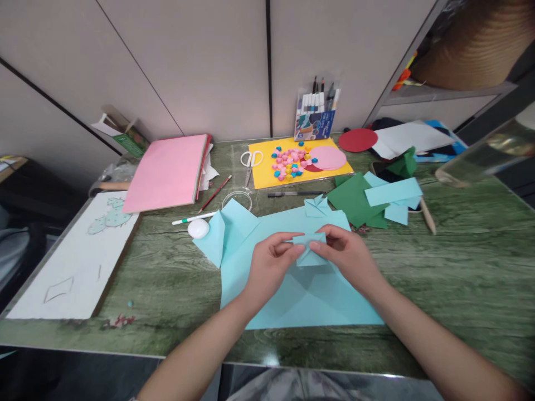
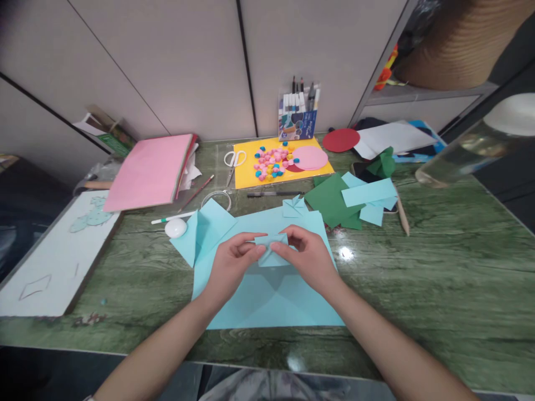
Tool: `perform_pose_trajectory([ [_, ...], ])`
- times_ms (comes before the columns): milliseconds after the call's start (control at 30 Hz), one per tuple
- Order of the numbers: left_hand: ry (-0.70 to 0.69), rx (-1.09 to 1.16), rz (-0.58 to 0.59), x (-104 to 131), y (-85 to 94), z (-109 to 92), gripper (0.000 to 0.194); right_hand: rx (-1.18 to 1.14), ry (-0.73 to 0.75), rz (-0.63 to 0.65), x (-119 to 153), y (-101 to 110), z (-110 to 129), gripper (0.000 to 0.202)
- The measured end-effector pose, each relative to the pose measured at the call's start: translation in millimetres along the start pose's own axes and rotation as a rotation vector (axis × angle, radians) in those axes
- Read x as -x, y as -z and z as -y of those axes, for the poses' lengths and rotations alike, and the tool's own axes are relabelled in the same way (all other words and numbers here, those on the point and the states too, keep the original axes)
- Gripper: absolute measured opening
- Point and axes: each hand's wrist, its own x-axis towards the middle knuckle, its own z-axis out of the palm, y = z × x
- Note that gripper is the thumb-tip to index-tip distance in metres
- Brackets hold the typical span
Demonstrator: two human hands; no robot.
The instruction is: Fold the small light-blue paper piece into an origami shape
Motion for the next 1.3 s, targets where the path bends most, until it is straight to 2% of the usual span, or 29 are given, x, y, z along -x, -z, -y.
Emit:
perform_pose_trajectory([
  [533, 0.012, 0.042, -0.016, -0.4, -3.0, -1.0, 0.029, -0.05, -0.044, 0.022, -0.2, 0.7, -4.8, 0.028],
  [1000, -0.007, 0.035, 0.006, -1.1, -1.9, 1.1, 0.025, -0.121, 0.003, -0.013, -0.5, 2.9, -8.5, 0.026],
  [1133, -0.001, 0.035, 0.0, -0.9, -1.5, -0.2, 0.024, -0.083, 0.031, -0.01, -0.1, 3.6, -6.5, 0.02],
  [1300, 0.012, 0.025, 0.004, -0.6, -0.4, -1.2, 0.026, -0.05, 0.063, -0.022, 1.4, 4.7, -3.6, 0.023],
])
